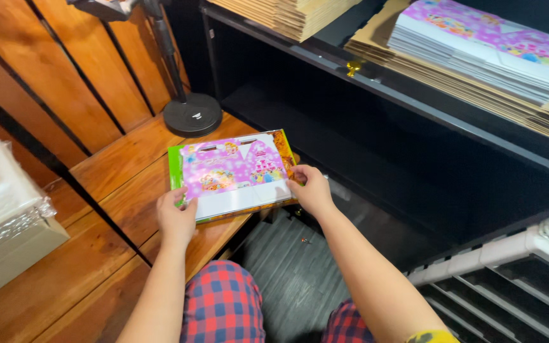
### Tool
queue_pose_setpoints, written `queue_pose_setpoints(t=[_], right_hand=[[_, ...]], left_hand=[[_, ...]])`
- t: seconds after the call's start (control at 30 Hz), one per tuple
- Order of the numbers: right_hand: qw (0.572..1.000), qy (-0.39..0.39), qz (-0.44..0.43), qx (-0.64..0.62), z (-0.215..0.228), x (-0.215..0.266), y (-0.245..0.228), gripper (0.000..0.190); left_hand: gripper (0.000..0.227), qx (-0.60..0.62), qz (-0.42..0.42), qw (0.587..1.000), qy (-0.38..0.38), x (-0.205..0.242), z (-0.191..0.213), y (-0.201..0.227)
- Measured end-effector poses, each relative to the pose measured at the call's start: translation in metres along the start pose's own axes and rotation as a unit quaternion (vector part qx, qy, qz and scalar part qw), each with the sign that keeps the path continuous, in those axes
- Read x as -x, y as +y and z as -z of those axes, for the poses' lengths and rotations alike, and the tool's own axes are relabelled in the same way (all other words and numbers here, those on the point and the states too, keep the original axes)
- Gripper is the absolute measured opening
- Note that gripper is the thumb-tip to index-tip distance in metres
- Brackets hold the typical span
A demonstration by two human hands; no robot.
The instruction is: The person sits on the floor and repeatedly picks up small, flat, pink and white paper items from a wooden surface. They lift each item and place it onto a stack on a black shelf to their right, continuing this process throughout the video.
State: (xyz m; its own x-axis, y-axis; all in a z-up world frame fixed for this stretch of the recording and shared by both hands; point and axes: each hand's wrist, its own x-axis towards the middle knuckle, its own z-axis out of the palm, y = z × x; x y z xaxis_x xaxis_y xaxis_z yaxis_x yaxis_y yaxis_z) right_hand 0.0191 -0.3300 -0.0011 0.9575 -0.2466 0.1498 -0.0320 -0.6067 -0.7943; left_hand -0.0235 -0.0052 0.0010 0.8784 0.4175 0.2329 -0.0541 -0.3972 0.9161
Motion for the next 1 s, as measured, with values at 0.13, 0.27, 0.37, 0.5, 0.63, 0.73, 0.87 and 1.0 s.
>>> queue_pose_setpoints(t=[0.13, 0.27, 0.37, 0.5, 0.63, 0.73, 0.87, 1.0], right_hand=[[0.994, -0.042, 0.024, 0.095, -0.022, 0.001, -0.004, 0.056], [0.989, -0.056, 0.036, 0.131, -0.024, 0.011, -0.023, 0.066], [0.986, -0.058, 0.045, 0.147, -0.029, 0.007, -0.013, 0.064], [0.982, -0.066, 0.052, 0.169, -0.032, 0.002, -0.002, 0.061], [0.979, -0.074, 0.035, 0.185, -0.028, 0.008, -0.014, 0.063], [0.973, -0.083, 0.028, 0.215, -0.024, 0.016, -0.029, 0.065], [0.964, -0.09, 0.026, 0.247, -0.026, 0.019, -0.034, 0.065], [0.962, -0.09, 0.028, 0.257, -0.026, 0.02, -0.035, 0.064]], left_hand=[[0.052, -0.022, 0.0, 0.999, -0.025, -0.037, -0.023, -0.069], [0.06, -0.09, 0.038, 0.991, -0.092, -0.043, -0.015, -0.063], [0.063, -0.113, 0.043, 0.987, -0.108, -0.049, -0.016, -0.072], [0.062, -0.128, 0.046, 0.984, -0.112, -0.05, -0.015, -0.068], [0.061, -0.091, 0.061, 0.986, -0.123, -0.043, -0.007, -0.049], [0.059, -0.073, 0.072, 0.988, -0.12, -0.033, 0.005, -0.021], [0.056, -0.061, 0.089, 0.987, -0.123, -0.018, 0.02, 0.021], [0.057, -0.023, 0.103, 0.988, -0.117, -0.029, 0.006, -0.017]])
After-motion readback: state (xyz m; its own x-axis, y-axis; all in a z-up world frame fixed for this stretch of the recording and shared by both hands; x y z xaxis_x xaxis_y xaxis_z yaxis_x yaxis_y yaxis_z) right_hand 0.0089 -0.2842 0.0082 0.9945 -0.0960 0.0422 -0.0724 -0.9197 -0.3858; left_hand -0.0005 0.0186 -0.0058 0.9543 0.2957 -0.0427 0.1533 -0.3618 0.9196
